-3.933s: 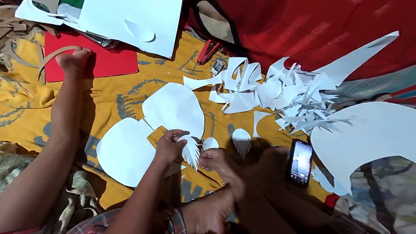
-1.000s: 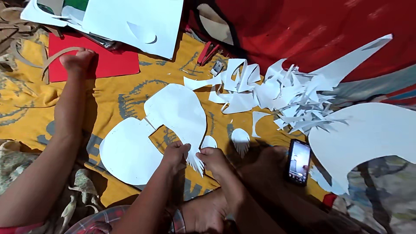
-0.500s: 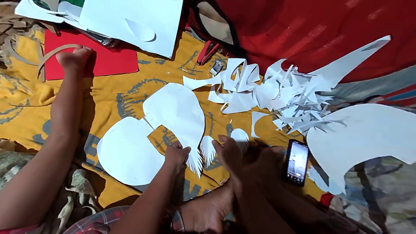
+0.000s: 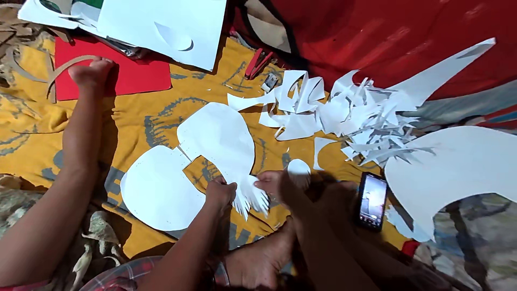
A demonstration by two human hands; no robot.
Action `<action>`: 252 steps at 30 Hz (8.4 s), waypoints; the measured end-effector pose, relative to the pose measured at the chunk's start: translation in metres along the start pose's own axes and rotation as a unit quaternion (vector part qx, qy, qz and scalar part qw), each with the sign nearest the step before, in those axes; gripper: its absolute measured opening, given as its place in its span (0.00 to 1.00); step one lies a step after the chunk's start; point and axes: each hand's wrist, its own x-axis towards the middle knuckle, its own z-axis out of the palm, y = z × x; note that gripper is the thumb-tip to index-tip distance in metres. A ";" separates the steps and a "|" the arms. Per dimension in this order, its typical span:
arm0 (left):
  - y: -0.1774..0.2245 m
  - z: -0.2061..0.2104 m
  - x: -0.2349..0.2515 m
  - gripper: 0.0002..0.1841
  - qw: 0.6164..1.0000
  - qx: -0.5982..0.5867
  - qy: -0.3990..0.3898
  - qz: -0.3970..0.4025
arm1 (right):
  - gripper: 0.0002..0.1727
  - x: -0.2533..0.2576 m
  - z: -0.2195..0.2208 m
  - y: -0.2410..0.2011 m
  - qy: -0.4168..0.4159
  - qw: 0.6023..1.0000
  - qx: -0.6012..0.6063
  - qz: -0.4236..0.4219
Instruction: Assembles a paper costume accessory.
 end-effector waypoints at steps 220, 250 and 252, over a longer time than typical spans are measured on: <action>0.004 0.021 0.005 0.19 0.996 -0.001 0.084 -0.023 | 0.20 -0.006 0.004 0.025 0.111 0.989 -0.043 -0.085; 0.000 0.017 0.007 0.14 0.996 -0.064 0.062 -0.013 | 0.17 0.035 -0.021 0.012 -0.004 0.995 -0.066 0.073; 0.001 0.016 0.008 0.15 0.996 -0.054 0.063 -0.022 | 0.22 0.030 -0.026 0.015 0.067 0.992 -0.092 0.064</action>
